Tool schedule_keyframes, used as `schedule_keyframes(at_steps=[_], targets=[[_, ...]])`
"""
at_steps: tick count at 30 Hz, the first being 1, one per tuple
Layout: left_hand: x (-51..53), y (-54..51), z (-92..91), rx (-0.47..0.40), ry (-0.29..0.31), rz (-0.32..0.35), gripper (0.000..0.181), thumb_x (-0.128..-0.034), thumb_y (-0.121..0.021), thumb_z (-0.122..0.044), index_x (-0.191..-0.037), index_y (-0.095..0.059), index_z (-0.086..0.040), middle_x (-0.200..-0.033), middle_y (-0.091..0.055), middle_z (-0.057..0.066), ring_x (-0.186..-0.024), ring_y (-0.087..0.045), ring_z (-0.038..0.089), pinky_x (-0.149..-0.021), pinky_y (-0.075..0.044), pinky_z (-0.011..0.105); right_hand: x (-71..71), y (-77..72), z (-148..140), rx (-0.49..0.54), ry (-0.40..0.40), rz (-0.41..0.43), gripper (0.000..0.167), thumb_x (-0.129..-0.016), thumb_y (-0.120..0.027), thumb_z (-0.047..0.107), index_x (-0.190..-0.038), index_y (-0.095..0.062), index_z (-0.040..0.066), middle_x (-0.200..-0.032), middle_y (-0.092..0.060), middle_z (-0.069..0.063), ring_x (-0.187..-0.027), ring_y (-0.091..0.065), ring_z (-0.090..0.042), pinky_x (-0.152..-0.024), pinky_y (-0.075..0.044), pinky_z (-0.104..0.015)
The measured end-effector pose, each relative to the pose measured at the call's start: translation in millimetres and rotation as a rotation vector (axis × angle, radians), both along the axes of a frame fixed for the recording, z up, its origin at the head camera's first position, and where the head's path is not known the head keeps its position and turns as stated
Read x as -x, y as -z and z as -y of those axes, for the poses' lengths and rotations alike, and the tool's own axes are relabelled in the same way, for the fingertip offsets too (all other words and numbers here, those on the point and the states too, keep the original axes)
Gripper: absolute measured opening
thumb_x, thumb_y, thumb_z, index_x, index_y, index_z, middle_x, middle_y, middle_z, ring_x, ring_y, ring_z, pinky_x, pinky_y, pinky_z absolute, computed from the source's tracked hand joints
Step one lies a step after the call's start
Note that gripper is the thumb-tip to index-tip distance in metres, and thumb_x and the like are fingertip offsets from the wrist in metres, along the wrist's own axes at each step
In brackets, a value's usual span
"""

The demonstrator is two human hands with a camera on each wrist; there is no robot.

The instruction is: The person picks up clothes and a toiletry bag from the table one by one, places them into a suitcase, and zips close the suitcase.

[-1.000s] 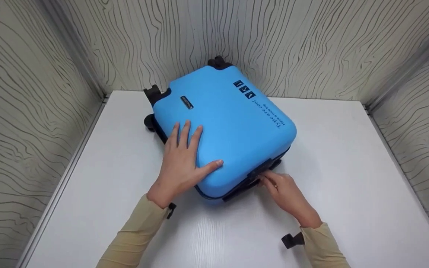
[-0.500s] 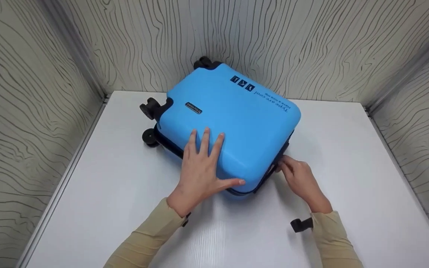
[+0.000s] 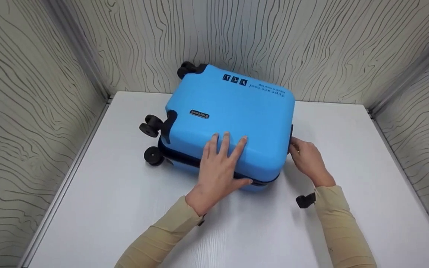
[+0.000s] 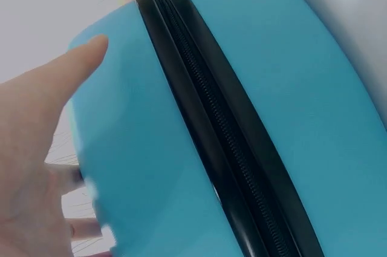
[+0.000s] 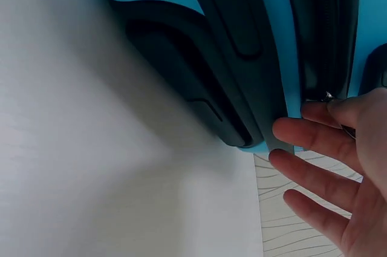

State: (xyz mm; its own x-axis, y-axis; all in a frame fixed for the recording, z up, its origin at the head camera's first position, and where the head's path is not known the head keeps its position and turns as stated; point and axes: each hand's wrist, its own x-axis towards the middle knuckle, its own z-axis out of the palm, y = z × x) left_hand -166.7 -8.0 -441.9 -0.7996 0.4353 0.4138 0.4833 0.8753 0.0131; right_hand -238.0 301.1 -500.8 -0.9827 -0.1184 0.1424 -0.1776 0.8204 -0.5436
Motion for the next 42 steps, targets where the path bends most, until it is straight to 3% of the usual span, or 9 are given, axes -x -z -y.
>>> schedule_keyframes(at_steps=[6,11,15,19,26,31,38,42], targets=[[16.1,-1.8,-10.7,0.054,0.014,-0.041,0.103,-0.0772,-0.067,-0.08,-0.16,-0.035,-0.027,-0.149,-0.043,0.019,-0.135,-0.038,0.039,-0.114,-0.03,0.05,16.6,-4.4,-5,-0.017,0.04,0.005,0.035,-0.109,-0.045,0.012,-0.131,-0.061,-0.01,-0.109,-0.069,-0.026,-0.084,-0.063,-0.034,-0.074,-0.051,-0.05],[35.8,-5.7,-19.0,0.051,0.088,0.012,0.093,-0.0826,-0.065,-0.076,-0.159,-0.038,-0.03,-0.151,-0.04,0.015,-0.137,-0.036,0.034,-0.116,-0.026,0.047,24.0,-4.2,-10,-0.039,0.077,0.011,0.035,-0.109,-0.045,0.013,-0.128,-0.062,-0.01,-0.109,-0.068,-0.029,-0.087,-0.064,-0.037,-0.078,-0.05,-0.055],[55.2,-8.6,-17.2,-0.011,0.177,0.036,0.089,-0.0786,-0.07,-0.075,-0.154,-0.046,-0.034,-0.151,-0.042,0.012,-0.138,-0.037,0.031,-0.116,-0.028,0.044,24.5,-3.6,-9,-0.045,0.072,0.046,0.037,-0.11,-0.044,0.015,-0.131,-0.061,-0.009,-0.111,-0.068,-0.029,-0.086,-0.062,-0.036,-0.077,-0.049,-0.052],[68.0,-9.1,-13.3,-0.016,0.216,0.031,0.096,-0.0721,-0.07,-0.081,-0.154,-0.047,-0.036,-0.154,-0.041,0.009,-0.143,-0.035,0.029,-0.118,-0.026,0.043,23.5,-2.9,-8,-0.051,0.066,0.068,0.039,-0.11,-0.043,0.016,-0.137,-0.058,-0.007,-0.114,-0.068,-0.028,-0.087,-0.062,-0.036,-0.077,-0.05,-0.051],[72.9,-4.9,-14.0,-0.018,0.216,0.019,0.102,-0.0692,-0.07,-0.084,-0.156,-0.043,-0.036,-0.161,-0.036,0.007,-0.149,-0.028,0.029,-0.122,-0.016,0.044,21.1,-3.9,-7,-0.107,0.084,0.071,0.038,-0.109,-0.043,0.013,-0.139,-0.056,-0.006,-0.112,-0.068,-0.029,-0.084,-0.062,-0.035,-0.073,-0.049,-0.051],[73.3,-2.7,-15.0,-0.012,0.209,-0.01,0.102,-0.0695,-0.067,-0.086,-0.156,-0.043,-0.037,-0.161,-0.037,0.007,-0.149,-0.029,0.029,-0.121,-0.017,0.045,17.4,-1.2,-6,-0.126,0.083,0.076,0.034,-0.108,-0.043,0.011,-0.133,-0.059,-0.007,-0.1,-0.068,-0.025,-0.076,-0.06,-0.033,-0.068,-0.049,-0.049],[72.8,-1.5,-14.2,-0.009,0.208,-0.042,0.102,-0.0694,-0.064,-0.087,-0.155,-0.044,-0.037,-0.16,-0.039,0.008,-0.148,-0.032,0.029,-0.121,-0.02,0.045,7.2,0.7,-6,-0.13,0.05,0.065,0.035,-0.109,-0.043,0.012,-0.136,-0.058,-0.005,-0.1,-0.069,-0.023,-0.076,-0.06,-0.032,-0.068,-0.049,-0.049],[72.9,-1.2,-13.7,-0.015,0.212,-0.056,0.101,-0.0693,-0.064,-0.087,-0.155,-0.045,-0.036,-0.159,-0.04,0.008,-0.147,-0.033,0.029,-0.12,-0.022,0.045,1.8,2.7,-6,-0.117,0.038,0.054,0.031,-0.11,-0.043,0.016,-0.126,-0.064,-0.001,-0.09,-0.069,-0.014,-0.074,-0.059,-0.028,-0.066,-0.047,-0.045]])
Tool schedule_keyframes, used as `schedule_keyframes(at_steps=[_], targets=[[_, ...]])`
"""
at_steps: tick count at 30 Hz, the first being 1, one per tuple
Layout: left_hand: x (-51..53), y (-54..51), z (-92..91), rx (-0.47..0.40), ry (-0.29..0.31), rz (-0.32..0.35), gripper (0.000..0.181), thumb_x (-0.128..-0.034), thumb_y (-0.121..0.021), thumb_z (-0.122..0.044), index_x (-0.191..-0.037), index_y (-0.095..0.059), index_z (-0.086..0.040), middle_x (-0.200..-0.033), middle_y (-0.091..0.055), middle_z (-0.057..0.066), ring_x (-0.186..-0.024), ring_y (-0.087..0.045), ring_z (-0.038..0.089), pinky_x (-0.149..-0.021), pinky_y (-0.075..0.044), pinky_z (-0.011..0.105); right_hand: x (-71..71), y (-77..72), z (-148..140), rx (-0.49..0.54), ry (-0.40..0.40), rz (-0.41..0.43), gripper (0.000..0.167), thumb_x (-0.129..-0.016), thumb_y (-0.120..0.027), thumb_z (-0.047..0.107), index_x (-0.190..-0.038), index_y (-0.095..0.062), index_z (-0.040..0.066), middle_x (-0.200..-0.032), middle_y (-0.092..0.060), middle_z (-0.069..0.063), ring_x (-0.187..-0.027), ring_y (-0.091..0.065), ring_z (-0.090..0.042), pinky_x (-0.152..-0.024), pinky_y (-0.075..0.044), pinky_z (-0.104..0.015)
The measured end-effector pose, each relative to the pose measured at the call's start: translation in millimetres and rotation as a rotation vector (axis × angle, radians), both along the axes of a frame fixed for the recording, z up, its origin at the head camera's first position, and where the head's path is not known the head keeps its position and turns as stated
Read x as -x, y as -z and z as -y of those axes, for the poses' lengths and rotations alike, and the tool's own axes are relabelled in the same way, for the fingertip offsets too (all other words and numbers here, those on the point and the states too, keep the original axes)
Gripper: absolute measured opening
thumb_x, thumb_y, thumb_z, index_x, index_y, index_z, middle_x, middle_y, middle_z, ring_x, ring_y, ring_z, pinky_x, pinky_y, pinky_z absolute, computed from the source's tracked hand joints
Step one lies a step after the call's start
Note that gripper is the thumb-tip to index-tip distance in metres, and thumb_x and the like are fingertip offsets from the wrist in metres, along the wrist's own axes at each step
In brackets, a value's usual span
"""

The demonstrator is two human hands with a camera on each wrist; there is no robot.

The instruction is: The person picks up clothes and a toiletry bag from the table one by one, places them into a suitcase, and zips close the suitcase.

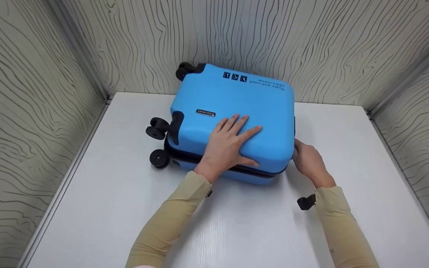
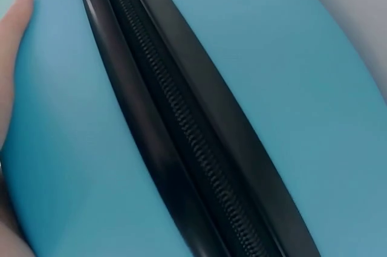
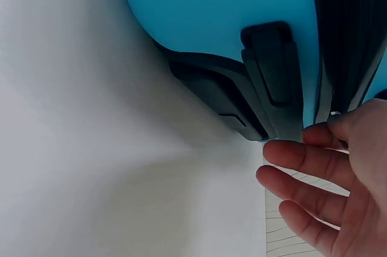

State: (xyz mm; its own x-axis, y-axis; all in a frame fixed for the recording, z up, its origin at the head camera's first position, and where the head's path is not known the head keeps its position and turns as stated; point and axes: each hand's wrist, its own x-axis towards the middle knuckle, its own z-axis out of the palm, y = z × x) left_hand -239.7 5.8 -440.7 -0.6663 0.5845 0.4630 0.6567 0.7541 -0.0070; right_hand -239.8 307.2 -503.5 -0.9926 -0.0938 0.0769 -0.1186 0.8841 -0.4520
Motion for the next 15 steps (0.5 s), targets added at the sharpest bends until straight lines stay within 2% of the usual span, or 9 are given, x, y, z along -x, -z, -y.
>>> schedule_keyframes(at_steps=[4,6,15], targets=[[-0.6,-0.8,0.0,0.008,-0.003,0.011,0.102,-0.0693,-0.065,-0.087,-0.155,-0.044,-0.037,-0.159,-0.04,0.009,-0.147,-0.032,0.029,-0.12,-0.022,0.046,-5.9,3.4,2,0.031,-0.01,-0.01,0.026,-0.11,-0.042,0.018,-0.103,-0.064,0.006,-0.079,-0.066,-0.006,-0.066,-0.055,-0.024,-0.06,-0.044,-0.039],[-0.5,-1.3,-0.1,0.011,-0.006,0.017,0.102,-0.0692,-0.064,-0.087,-0.156,-0.044,-0.037,-0.16,-0.039,0.009,-0.148,-0.032,0.029,-0.12,-0.021,0.046,-9.3,4.8,2,0.041,-0.015,-0.013,0.026,-0.11,-0.041,0.017,-0.097,-0.062,0.008,-0.077,-0.065,-0.005,-0.063,-0.053,-0.022,-0.058,-0.042,-0.038],[-1.2,-2.4,-0.2,0.018,-0.011,0.017,0.102,-0.0693,-0.064,-0.088,-0.156,-0.043,-0.037,-0.159,-0.04,0.008,-0.148,-0.032,0.029,-0.12,-0.021,0.046,-27.3,8.0,6,0.082,-0.049,-0.032,0.026,-0.11,-0.042,0.014,-0.092,-0.061,0.01,-0.075,-0.065,-0.006,-0.061,-0.051,-0.019,-0.057,-0.041,-0.037]])
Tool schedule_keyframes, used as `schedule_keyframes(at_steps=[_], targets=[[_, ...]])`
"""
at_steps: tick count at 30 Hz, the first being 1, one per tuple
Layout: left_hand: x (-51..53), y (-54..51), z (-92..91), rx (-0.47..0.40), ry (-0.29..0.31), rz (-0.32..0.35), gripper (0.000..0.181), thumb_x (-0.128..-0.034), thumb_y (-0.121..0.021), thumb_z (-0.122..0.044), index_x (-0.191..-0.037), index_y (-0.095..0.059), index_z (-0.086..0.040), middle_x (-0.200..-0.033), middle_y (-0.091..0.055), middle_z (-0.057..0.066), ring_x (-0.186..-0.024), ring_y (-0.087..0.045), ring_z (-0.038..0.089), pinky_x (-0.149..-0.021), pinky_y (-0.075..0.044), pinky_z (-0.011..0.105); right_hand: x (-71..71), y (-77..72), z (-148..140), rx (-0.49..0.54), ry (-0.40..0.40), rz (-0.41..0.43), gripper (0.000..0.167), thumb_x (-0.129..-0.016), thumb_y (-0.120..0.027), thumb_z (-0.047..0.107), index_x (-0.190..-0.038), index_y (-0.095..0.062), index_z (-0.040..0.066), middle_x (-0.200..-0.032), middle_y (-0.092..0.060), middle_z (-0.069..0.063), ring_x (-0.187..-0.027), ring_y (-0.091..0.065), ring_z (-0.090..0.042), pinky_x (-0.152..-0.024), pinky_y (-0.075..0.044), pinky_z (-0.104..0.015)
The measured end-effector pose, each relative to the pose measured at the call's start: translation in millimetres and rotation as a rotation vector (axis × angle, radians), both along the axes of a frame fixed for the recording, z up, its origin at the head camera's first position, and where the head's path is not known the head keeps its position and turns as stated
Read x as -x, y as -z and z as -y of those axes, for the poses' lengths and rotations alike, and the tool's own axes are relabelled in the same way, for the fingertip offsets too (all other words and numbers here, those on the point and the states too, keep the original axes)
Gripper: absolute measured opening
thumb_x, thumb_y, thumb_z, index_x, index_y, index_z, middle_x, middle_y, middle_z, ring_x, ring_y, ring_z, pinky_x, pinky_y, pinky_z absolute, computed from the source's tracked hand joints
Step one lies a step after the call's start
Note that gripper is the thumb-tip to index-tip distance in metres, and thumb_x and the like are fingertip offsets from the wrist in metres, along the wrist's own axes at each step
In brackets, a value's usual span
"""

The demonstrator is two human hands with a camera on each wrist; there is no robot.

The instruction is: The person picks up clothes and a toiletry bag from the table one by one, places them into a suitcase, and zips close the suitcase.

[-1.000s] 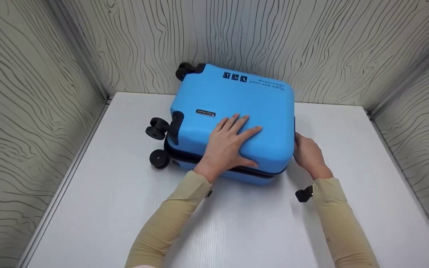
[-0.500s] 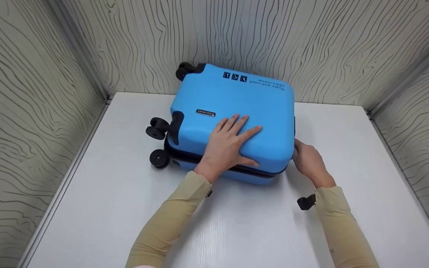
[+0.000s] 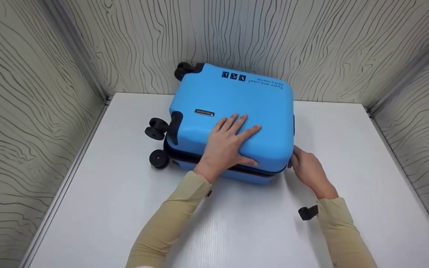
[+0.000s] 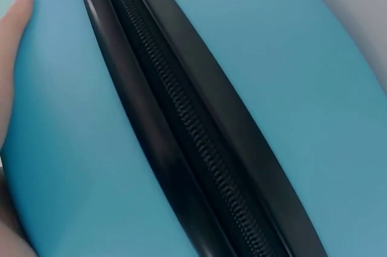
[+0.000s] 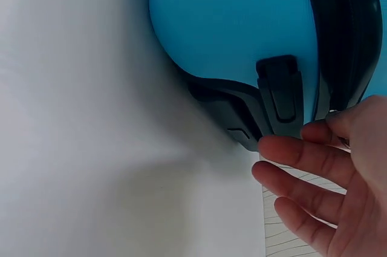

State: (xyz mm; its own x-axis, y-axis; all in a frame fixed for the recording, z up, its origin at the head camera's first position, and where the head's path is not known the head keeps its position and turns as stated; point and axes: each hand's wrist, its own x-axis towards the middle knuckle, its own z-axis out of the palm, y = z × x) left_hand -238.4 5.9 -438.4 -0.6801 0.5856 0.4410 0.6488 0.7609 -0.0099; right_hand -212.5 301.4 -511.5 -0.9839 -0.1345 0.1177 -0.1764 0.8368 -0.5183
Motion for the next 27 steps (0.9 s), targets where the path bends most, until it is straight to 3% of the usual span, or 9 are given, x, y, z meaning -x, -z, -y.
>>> schedule_keyframes(at_steps=[27], targets=[[0.2,0.3,-0.7,0.0,-0.007,-0.008,0.102,-0.0694,-0.063,-0.089,-0.156,-0.044,-0.037,-0.159,-0.04,0.008,-0.148,-0.032,0.029,-0.12,-0.021,0.046,-47.1,3.0,12,0.062,0.005,0.063,0.021,-0.109,-0.046,0.015,-0.099,-0.063,0.008,-0.074,-0.065,0.006,-0.065,-0.053,-0.017,-0.061,-0.044,-0.035]])
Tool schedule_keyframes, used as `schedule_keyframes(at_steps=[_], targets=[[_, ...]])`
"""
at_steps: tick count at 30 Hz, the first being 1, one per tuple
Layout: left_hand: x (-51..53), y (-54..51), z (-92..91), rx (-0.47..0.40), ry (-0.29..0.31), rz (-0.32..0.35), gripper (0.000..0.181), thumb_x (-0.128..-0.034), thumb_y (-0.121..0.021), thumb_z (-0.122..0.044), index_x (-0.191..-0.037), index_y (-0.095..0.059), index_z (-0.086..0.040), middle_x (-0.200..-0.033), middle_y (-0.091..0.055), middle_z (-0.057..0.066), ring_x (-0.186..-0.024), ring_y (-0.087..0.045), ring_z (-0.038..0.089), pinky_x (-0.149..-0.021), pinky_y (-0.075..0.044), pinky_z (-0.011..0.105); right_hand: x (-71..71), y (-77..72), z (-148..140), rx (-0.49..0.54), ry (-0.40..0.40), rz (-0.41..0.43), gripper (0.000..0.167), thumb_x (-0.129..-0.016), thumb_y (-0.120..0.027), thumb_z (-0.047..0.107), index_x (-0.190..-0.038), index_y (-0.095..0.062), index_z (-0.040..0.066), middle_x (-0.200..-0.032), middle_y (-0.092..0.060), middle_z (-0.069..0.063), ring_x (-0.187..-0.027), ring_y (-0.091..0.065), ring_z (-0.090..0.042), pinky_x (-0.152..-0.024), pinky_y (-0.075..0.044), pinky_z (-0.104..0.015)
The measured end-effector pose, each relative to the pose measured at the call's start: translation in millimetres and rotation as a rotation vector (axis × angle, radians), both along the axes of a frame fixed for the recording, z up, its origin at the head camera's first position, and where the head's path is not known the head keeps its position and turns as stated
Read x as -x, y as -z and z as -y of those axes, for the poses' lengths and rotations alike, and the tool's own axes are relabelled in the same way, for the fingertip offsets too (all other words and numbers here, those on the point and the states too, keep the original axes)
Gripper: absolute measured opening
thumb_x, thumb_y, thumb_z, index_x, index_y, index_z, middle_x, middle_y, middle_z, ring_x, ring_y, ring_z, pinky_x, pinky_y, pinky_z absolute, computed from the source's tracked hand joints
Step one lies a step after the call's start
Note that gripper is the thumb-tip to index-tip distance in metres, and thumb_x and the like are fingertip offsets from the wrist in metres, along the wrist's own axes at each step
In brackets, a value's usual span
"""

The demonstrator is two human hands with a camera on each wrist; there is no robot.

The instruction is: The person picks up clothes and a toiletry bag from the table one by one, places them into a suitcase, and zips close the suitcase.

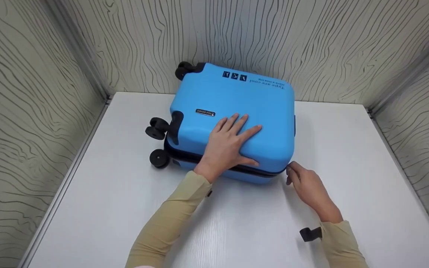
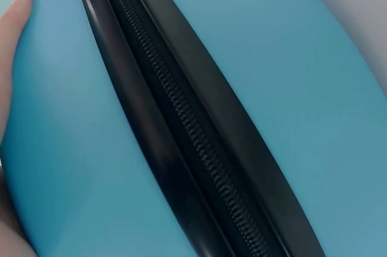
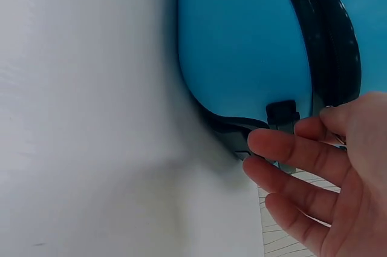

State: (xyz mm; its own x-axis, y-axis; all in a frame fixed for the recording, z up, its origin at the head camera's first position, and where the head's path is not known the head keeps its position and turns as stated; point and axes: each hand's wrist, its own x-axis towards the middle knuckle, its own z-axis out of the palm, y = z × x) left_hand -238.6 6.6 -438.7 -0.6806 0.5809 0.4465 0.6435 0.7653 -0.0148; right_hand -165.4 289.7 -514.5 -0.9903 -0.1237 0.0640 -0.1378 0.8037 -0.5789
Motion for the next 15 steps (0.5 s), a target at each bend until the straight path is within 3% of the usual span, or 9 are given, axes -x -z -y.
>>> schedule_keyframes(at_steps=[15], targets=[[-0.5,-1.4,-0.8,0.016,-0.009,0.001,0.102,-0.0695,-0.063,-0.089,-0.156,-0.043,-0.037,-0.159,-0.04,0.008,-0.147,-0.032,0.029,-0.12,-0.022,0.047,-16.5,-0.4,5,0.032,-0.017,0.008,0.021,-0.109,-0.046,0.014,-0.098,-0.064,0.011,-0.073,-0.065,0.011,-0.064,-0.053,-0.014,-0.059,-0.044,-0.031]])
